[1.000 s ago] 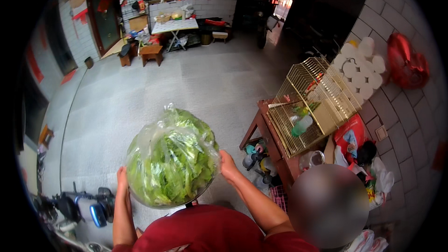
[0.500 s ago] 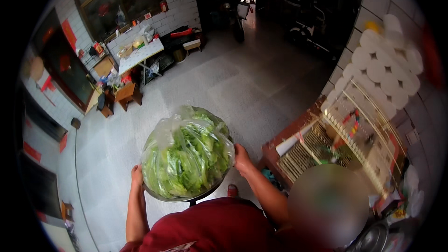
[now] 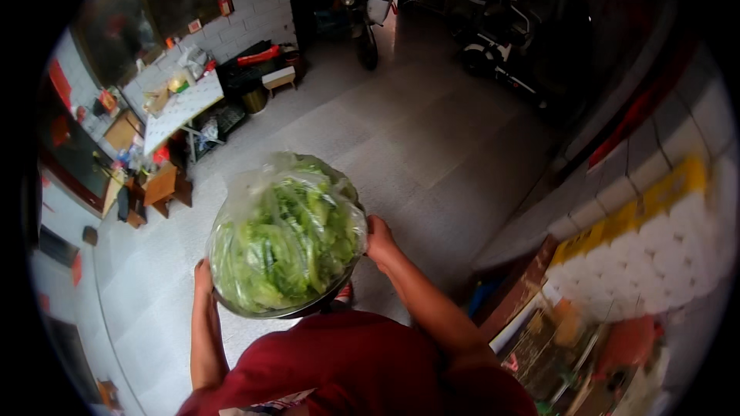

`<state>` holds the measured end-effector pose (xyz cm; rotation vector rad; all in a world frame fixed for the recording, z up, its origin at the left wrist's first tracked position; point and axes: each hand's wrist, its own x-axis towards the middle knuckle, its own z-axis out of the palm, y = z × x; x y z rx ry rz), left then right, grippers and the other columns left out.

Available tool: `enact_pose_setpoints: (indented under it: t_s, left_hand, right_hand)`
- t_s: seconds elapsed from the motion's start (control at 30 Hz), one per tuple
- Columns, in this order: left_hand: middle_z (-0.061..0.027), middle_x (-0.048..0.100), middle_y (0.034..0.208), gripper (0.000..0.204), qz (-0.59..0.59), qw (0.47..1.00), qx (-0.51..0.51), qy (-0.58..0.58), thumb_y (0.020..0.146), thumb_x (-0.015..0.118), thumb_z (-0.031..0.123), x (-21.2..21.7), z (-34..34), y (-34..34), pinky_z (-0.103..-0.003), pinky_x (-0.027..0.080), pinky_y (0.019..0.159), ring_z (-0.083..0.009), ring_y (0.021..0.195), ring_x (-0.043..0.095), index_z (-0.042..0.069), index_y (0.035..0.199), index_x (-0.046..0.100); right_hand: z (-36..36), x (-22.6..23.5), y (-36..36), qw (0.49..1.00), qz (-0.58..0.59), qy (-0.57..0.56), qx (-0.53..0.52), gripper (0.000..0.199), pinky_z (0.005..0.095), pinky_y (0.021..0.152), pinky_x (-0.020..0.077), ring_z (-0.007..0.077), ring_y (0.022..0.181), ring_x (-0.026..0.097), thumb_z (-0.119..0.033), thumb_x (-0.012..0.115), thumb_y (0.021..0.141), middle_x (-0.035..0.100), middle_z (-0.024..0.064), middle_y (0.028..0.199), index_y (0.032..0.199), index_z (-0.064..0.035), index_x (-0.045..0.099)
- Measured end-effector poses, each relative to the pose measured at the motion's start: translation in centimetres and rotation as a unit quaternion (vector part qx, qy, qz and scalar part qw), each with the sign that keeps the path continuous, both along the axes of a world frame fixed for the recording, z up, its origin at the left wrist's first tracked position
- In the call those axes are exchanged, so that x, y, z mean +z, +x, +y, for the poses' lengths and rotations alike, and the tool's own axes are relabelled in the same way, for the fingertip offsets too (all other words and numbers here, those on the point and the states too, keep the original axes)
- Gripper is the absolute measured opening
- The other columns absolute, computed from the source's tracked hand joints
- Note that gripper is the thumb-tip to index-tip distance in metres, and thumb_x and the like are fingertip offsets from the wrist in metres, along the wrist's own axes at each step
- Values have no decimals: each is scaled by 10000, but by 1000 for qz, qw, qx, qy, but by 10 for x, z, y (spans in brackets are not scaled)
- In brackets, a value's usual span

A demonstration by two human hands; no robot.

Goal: The person washes lettuce leaves under running water in a metal basin, transferring the cleaned leaves into an orange colander. They then transfer the washed lettuce from the colander into a large plastic bag and carry the bag to a table.

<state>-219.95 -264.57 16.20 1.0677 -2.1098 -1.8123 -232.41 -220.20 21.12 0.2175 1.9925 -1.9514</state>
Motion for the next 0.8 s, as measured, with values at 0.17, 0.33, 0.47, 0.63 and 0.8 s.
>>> enact_pose_setpoints:
  t_s: [0.17,0.33,0.47,0.63,0.8]
  left_hand:
    - [-192,662,1038,443,15,998,-13,55,937,535,262,-32,39,-223,-359,532,780,-242,892,652,-104,1186,555]
    - [-185,635,1024,432,14,987,-108,117,920,551,238,16,139,-428,-357,517,758,-244,879,617,-91,1198,527]
    - [-181,634,997,394,-1,980,-156,123,913,560,220,-2,195,-576,-359,514,747,-243,875,609,-85,1162,543]
    - [-196,640,1023,385,-4,984,-163,75,915,571,194,-41,240,-752,-379,512,794,-258,900,610,-98,1165,545]
    - [-192,631,1009,408,5,985,-110,136,925,555,202,-12,265,-889,-376,520,757,-250,871,613,-100,1197,525]
  right_hand:
    - [39,28,-127,988,-102,1,-117,374,341,850,499,195,990,619,-167,642,907,645,113,1116,1227,16,574]
    - [108,-9,-235,980,-18,-9,-197,433,322,884,487,192,1044,605,-166,625,923,631,106,1190,1310,9,541]
    - [145,-4,-359,967,-7,10,-253,453,310,922,470,186,1086,589,-162,604,935,619,96,1231,1350,-4,519]
    - [205,-28,-541,979,18,3,-202,428,312,943,454,187,1109,578,-161,575,954,613,83,1245,1346,1,518]
    - [224,-48,-699,980,55,39,-186,409,319,939,454,180,1098,573,-177,574,961,613,78,1238,1329,-2,528]
